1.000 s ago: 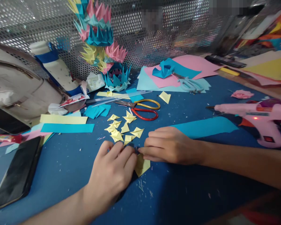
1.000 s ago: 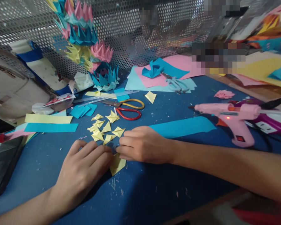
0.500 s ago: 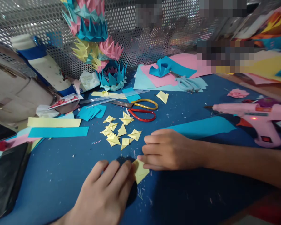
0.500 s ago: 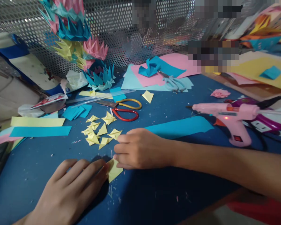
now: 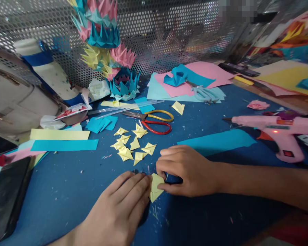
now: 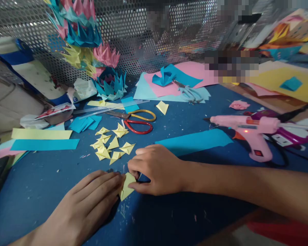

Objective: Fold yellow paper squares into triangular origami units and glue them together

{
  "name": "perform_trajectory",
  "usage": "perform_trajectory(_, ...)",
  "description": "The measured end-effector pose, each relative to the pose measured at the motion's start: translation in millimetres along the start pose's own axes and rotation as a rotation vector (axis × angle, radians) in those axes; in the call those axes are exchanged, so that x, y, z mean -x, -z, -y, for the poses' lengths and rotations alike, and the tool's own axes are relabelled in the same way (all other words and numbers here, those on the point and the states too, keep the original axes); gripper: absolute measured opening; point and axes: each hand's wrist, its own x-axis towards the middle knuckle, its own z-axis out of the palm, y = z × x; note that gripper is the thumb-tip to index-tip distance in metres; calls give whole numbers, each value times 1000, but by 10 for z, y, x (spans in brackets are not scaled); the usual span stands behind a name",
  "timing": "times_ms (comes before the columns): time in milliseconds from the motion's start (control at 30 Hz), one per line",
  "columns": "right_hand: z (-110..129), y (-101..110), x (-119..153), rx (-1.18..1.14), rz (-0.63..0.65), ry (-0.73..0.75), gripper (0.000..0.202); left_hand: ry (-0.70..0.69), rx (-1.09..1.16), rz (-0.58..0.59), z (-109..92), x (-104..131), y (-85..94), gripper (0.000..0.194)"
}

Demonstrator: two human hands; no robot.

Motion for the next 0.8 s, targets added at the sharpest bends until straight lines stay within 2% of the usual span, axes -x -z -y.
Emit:
perform_trajectory(167,16,24,-48,-106,-4,-67,12,-18,-12,9,22,9,-3,33)
perform_trajectory(367,-39,-24,-44,-116,-116,-92,11,25,-21,-8,21,6,-51,28)
perform_trajectory(433,-46,-33,-25,-58,-154,-49,13,30,-22,-13,19,13,-57,28)
perform_trajectory(567,-46,-9,2,158,-226,138,26,35,-18,-7,19,31,-54,28)
perform_trajectory(700,-51,39,4,361,-227,243,29,40,-20,-15,26,24,-48,28)
perform_trajectory(800,-59,55,2,432,-219,298,30,38,-27,-1,24,6,-47,28)
